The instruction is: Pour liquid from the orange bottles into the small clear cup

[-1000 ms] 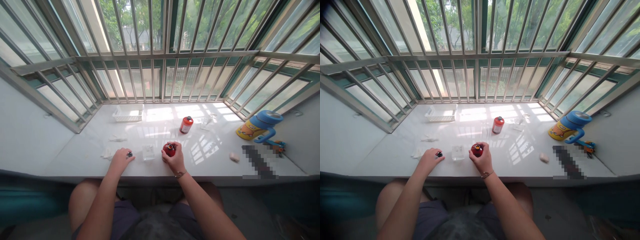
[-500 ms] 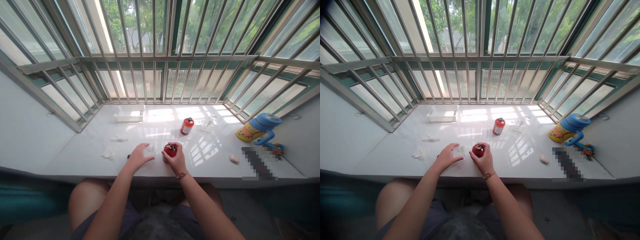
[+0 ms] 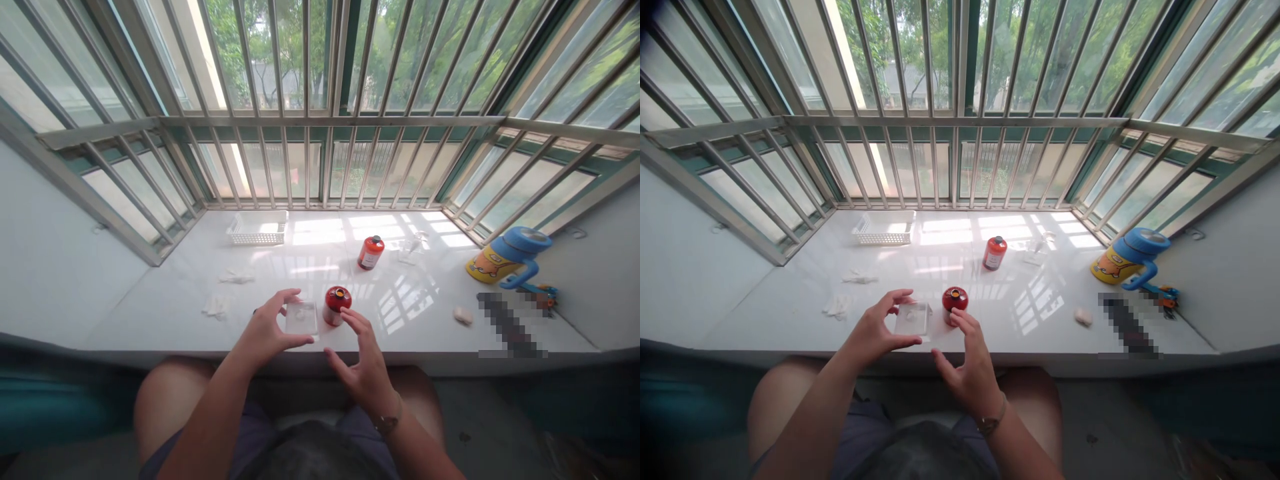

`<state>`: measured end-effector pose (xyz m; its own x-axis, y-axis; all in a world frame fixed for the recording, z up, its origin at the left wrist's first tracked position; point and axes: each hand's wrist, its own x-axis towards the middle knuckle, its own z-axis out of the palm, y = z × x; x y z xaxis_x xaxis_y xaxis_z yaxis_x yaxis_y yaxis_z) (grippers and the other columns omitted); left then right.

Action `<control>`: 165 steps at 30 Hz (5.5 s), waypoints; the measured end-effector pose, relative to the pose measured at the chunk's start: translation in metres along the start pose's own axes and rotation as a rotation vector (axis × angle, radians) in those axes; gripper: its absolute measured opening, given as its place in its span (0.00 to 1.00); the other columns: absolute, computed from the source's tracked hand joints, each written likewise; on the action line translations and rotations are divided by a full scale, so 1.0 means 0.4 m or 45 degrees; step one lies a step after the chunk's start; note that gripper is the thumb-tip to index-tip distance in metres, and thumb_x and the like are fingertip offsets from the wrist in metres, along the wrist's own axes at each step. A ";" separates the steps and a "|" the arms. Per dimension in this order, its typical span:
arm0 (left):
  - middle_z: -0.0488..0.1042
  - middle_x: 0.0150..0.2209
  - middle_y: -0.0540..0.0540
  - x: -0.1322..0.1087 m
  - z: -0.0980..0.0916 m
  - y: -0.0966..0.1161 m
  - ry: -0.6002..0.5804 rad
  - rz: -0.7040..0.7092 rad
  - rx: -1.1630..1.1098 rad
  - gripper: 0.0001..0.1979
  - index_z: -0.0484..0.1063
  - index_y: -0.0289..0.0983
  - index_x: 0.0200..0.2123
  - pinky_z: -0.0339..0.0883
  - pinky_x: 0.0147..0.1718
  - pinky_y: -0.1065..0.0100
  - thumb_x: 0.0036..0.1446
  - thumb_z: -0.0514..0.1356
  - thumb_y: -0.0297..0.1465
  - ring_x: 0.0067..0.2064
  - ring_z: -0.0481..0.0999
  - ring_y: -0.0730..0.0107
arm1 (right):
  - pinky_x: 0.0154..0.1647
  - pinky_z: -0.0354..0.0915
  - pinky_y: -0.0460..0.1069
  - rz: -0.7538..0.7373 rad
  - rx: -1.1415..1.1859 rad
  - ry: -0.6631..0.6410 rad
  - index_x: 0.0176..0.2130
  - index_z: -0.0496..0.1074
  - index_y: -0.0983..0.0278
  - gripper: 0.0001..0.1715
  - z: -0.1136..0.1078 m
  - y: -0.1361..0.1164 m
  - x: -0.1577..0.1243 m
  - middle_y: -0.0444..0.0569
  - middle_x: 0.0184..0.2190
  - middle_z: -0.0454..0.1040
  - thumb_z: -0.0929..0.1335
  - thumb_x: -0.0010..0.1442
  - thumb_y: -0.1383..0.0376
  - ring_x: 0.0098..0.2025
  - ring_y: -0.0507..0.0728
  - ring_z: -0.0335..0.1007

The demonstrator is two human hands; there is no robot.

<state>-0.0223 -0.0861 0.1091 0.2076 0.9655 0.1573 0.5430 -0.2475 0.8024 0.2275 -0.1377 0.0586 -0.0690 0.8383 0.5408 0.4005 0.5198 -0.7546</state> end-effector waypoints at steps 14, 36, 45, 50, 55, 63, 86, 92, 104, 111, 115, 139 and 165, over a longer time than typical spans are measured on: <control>0.70 0.68 0.33 0.047 0.113 0.049 -0.236 0.220 -0.654 0.53 0.69 0.43 0.66 0.68 0.66 0.45 0.42 0.73 0.63 0.69 0.70 0.38 | 0.49 0.82 0.62 0.536 0.611 -0.004 0.64 0.63 0.53 0.49 -0.022 0.025 -0.027 0.55 0.57 0.79 0.83 0.52 0.56 0.53 0.69 0.82; 0.76 0.55 0.43 0.120 0.244 -0.068 -0.032 -0.018 -0.416 0.47 0.66 0.42 0.56 0.70 0.62 0.50 0.35 0.84 0.42 0.57 0.78 0.51 | 0.60 0.74 0.60 0.722 0.555 0.208 0.62 0.64 0.58 0.45 -0.106 0.140 -0.039 0.56 0.58 0.77 0.82 0.54 0.51 0.58 0.66 0.77; 0.78 0.57 0.40 0.035 0.218 -0.097 -0.049 -0.077 -0.481 0.42 0.66 0.41 0.57 0.73 0.61 0.50 0.42 0.81 0.39 0.56 0.81 0.53 | 0.53 0.78 0.59 0.702 0.635 0.052 0.63 0.61 0.55 0.52 -0.063 0.167 -0.040 0.55 0.57 0.75 0.84 0.49 0.56 0.55 0.66 0.79; 0.79 0.57 0.41 0.018 0.159 -0.083 -0.177 -0.026 -0.280 0.41 0.69 0.42 0.59 0.73 0.62 0.51 0.44 0.80 0.39 0.58 0.80 0.51 | 0.52 0.79 0.58 0.688 0.593 -0.061 0.61 0.61 0.54 0.51 -0.053 0.181 -0.043 0.54 0.58 0.73 0.85 0.47 0.56 0.55 0.65 0.79; 0.77 0.60 0.41 0.014 0.123 -0.075 -0.140 0.135 0.007 0.37 0.71 0.43 0.60 0.71 0.64 0.50 0.48 0.78 0.37 0.62 0.77 0.50 | 0.53 0.78 0.57 0.654 0.437 -0.146 0.61 0.64 0.55 0.49 -0.058 0.171 -0.032 0.53 0.59 0.73 0.84 0.48 0.54 0.54 0.64 0.79; 0.78 0.59 0.40 0.016 0.150 -0.082 -0.168 0.240 0.088 0.40 0.70 0.43 0.61 0.72 0.62 0.50 0.46 0.80 0.42 0.60 0.78 0.49 | 0.58 0.76 0.59 0.445 0.076 -0.217 0.62 0.67 0.56 0.45 -0.065 0.159 -0.009 0.54 0.60 0.74 0.82 0.53 0.52 0.58 0.66 0.76; 0.79 0.56 0.41 0.046 0.157 -0.052 -0.229 0.213 0.115 0.39 0.72 0.43 0.61 0.73 0.59 0.50 0.46 0.79 0.41 0.57 0.79 0.47 | 0.61 0.74 0.62 0.136 -0.113 -0.273 0.66 0.67 0.53 0.41 -0.107 0.125 0.049 0.53 0.59 0.74 0.80 0.59 0.55 0.61 0.67 0.72; 0.80 0.56 0.42 0.046 0.157 -0.053 -0.216 0.220 0.109 0.39 0.72 0.43 0.60 0.73 0.59 0.51 0.46 0.79 0.42 0.56 0.79 0.48 | 0.65 0.71 0.66 0.054 -0.220 -0.318 0.67 0.66 0.51 0.42 -0.118 0.120 0.062 0.54 0.59 0.74 0.80 0.60 0.57 0.62 0.69 0.72; 0.80 0.55 0.43 0.049 0.153 -0.053 -0.191 0.181 0.048 0.39 0.73 0.44 0.59 0.73 0.59 0.51 0.44 0.80 0.41 0.56 0.79 0.48 | 0.63 0.73 0.67 0.029 -0.297 -0.341 0.69 0.67 0.49 0.45 -0.124 0.087 0.091 0.54 0.59 0.75 0.80 0.58 0.59 0.61 0.70 0.72; 0.80 0.55 0.42 0.050 0.149 -0.053 -0.192 0.174 0.052 0.39 0.73 0.44 0.59 0.73 0.58 0.52 0.44 0.80 0.42 0.56 0.80 0.48 | 0.64 0.72 0.67 -0.001 -0.346 -0.355 0.71 0.65 0.47 0.46 -0.124 0.072 0.102 0.53 0.60 0.74 0.80 0.59 0.60 0.62 0.70 0.71; 0.80 0.55 0.42 0.049 0.147 -0.051 -0.186 0.166 0.036 0.38 0.73 0.44 0.59 0.73 0.58 0.52 0.44 0.79 0.41 0.56 0.79 0.49 | 0.64 0.72 0.68 -0.005 -0.354 -0.362 0.71 0.65 0.47 0.46 -0.124 0.067 0.108 0.53 0.60 0.74 0.80 0.60 0.60 0.62 0.71 0.70; 0.79 0.56 0.43 0.048 0.143 -0.056 -0.181 0.146 0.002 0.39 0.72 0.44 0.59 0.72 0.60 0.52 0.45 0.80 0.41 0.57 0.79 0.49 | 0.65 0.72 0.68 -0.012 -0.384 -0.364 0.72 0.64 0.46 0.49 -0.117 0.049 0.119 0.53 0.60 0.73 0.80 0.58 0.63 0.61 0.71 0.70; 0.78 0.55 0.42 0.048 0.144 -0.061 -0.185 0.140 0.013 0.39 0.71 0.43 0.59 0.72 0.59 0.52 0.45 0.79 0.41 0.57 0.78 0.49 | 0.63 0.73 0.64 -0.119 -0.517 -0.346 0.70 0.65 0.53 0.48 -0.114 0.047 0.118 0.55 0.59 0.72 0.80 0.57 0.68 0.60 0.68 0.70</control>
<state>0.0152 -0.0664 0.0596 0.3811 0.9109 0.1582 0.5185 -0.3523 0.7791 0.2733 -0.0958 0.0869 -0.3358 0.8320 0.4416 0.7011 0.5339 -0.4727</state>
